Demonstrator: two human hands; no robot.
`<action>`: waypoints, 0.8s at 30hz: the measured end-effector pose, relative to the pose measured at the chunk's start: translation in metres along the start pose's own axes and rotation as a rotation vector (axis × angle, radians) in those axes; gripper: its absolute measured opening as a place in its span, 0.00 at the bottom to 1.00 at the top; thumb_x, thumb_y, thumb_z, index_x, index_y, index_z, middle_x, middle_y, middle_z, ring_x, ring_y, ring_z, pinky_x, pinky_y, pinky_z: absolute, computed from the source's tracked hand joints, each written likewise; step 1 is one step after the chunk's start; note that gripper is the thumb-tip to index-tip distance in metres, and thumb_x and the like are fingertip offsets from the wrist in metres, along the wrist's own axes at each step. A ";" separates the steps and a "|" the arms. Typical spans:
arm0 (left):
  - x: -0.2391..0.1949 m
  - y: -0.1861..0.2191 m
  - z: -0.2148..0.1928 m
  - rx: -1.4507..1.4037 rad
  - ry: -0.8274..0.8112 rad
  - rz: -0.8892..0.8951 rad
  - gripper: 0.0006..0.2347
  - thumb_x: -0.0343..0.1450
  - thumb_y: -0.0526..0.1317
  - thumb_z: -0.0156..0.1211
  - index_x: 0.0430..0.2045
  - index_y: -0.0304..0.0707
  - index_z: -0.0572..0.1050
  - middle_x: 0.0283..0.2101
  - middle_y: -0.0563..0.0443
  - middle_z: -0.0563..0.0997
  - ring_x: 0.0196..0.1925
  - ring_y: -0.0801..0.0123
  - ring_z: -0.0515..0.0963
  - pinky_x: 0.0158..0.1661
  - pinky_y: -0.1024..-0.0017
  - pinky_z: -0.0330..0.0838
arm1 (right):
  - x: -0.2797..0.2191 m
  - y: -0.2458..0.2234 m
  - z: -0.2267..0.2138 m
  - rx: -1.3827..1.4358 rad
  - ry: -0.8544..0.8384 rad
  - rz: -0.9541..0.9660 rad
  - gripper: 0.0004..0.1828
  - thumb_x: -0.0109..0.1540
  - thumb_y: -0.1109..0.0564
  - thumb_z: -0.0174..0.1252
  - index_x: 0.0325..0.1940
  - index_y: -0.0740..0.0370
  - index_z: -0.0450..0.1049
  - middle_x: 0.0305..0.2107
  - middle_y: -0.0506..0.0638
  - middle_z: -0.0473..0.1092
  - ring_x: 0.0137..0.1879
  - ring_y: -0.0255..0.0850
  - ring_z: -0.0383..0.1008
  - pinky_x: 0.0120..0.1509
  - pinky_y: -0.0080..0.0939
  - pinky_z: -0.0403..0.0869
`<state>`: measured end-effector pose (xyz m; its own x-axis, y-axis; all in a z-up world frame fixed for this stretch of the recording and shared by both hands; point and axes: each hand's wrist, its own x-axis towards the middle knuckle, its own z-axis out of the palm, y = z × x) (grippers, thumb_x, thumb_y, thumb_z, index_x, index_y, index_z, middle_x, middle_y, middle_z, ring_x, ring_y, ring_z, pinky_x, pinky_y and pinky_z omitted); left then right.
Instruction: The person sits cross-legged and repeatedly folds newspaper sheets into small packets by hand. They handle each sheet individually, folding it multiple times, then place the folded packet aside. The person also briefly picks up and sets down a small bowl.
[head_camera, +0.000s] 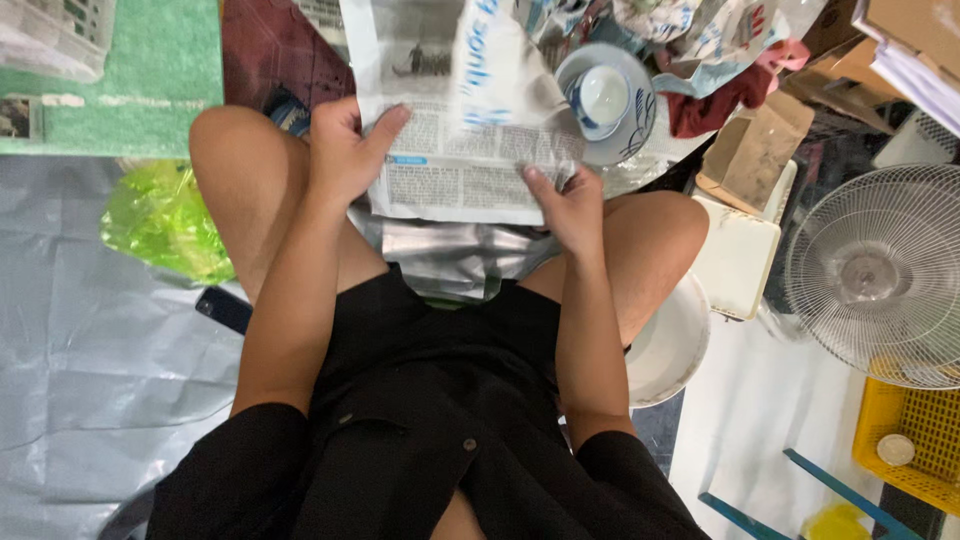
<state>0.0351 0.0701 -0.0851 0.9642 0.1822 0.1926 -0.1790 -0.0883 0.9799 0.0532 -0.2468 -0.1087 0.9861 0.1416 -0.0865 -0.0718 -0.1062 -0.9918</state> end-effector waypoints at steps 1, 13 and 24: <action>0.001 0.000 -0.002 0.021 0.018 0.014 0.07 0.76 0.35 0.67 0.39 0.27 0.83 0.35 0.51 0.86 0.35 0.81 0.80 0.35 0.77 0.75 | -0.001 -0.003 0.001 0.017 0.019 0.037 0.09 0.65 0.59 0.66 0.45 0.69 0.79 0.29 0.49 0.76 0.27 0.31 0.70 0.26 0.31 0.67; 0.001 0.004 -0.008 0.015 0.088 -0.019 0.05 0.75 0.34 0.67 0.36 0.27 0.83 0.32 0.52 0.86 0.32 0.81 0.78 0.33 0.77 0.72 | 0.003 -0.010 0.001 -0.016 0.078 -0.130 0.13 0.61 0.70 0.66 0.47 0.65 0.71 0.36 0.47 0.70 0.39 0.30 0.71 0.38 0.32 0.73; -0.003 0.006 0.000 0.018 -0.169 0.116 0.07 0.77 0.34 0.65 0.44 0.27 0.79 0.40 0.49 0.84 0.40 0.77 0.79 0.43 0.75 0.75 | 0.006 -0.021 0.001 0.038 0.065 -0.436 0.21 0.60 0.77 0.53 0.55 0.69 0.76 0.47 0.52 0.76 0.55 0.38 0.76 0.65 0.38 0.74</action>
<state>0.0315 0.0690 -0.0797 0.9566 0.0029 0.2913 -0.2890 -0.1168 0.9502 0.0603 -0.2432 -0.0882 0.9326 0.1033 0.3458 0.3490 -0.0139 -0.9370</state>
